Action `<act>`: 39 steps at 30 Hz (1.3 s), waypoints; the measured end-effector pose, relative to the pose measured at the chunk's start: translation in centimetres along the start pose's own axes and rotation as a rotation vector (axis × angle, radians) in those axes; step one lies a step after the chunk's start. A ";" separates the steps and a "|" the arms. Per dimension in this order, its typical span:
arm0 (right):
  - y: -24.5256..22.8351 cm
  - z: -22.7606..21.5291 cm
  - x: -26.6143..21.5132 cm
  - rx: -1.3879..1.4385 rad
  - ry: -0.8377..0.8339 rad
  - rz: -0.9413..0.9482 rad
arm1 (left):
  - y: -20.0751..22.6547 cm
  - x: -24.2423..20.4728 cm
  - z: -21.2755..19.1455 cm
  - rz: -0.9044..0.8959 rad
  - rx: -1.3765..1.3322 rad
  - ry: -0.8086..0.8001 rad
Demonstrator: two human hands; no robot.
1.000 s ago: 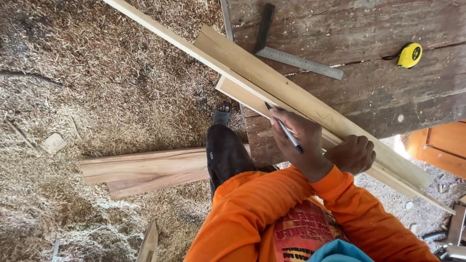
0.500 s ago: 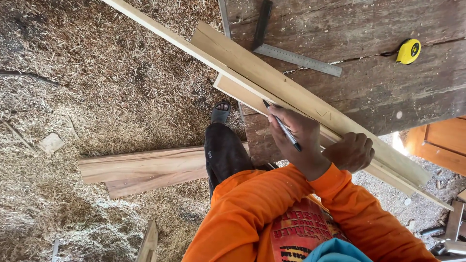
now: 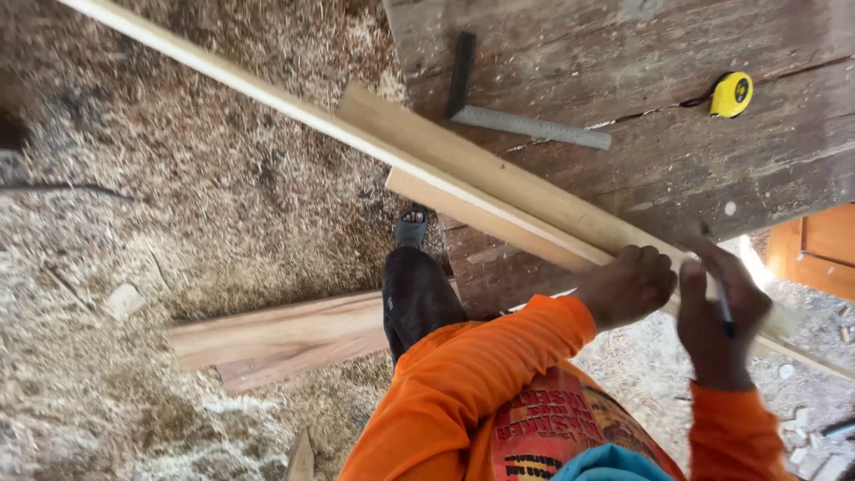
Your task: Measuring and marking lines on wooden boards and strips using a square, tape measure, and a pen.
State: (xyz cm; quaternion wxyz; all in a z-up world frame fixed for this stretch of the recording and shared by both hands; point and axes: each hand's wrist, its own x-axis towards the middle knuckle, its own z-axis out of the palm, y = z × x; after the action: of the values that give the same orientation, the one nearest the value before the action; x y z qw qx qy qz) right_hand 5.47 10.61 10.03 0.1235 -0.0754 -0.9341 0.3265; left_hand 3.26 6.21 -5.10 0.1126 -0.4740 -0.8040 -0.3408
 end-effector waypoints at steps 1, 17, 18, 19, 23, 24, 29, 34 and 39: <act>1.1 -1.6 -1.1 -0.102 0.006 -0.004 | -0.4 0.4 -1.9 -0.016 0.025 -0.052; 10.2 -2.1 -6.4 -0.422 0.067 0.041 | -21.2 -6.8 -24.7 -0.299 0.150 -0.205; 11.0 -2.5 -5.3 -0.414 0.068 0.052 | -22.0 -6.0 -25.1 -0.294 0.153 -0.218; 11.7 -2.8 -4.2 -0.389 0.067 -0.012 | -22.7 -5.1 -25.5 -0.245 0.114 -0.140; 12.1 -6.1 1.8 -0.538 0.023 0.087 | -26.3 3.1 -25.8 -0.168 0.064 -0.144; 13.3 -6.5 2.2 -0.547 0.037 0.111 | -27.3 4.8 -24.8 -0.143 0.050 -0.153; 12.1 -8.0 5.8 -0.668 0.052 0.080 | -29.4 14.1 -19.4 -0.094 -0.107 -0.304; 15.9 -7.1 1.7 -0.677 0.102 0.236 | -29.2 17.3 -12.6 -0.083 -0.221 -0.483; 18.5 -7.1 0.9 -0.721 0.118 0.317 | -28.4 17.7 -10.7 0.133 -0.205 -0.322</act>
State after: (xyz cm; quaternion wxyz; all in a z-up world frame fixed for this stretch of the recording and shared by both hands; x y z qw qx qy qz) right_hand 7.76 29.41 3.94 0.0908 -0.2758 -0.9568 -0.0121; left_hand -31.40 2.35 -0.78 -0.0438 -0.5836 -0.7397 -0.3322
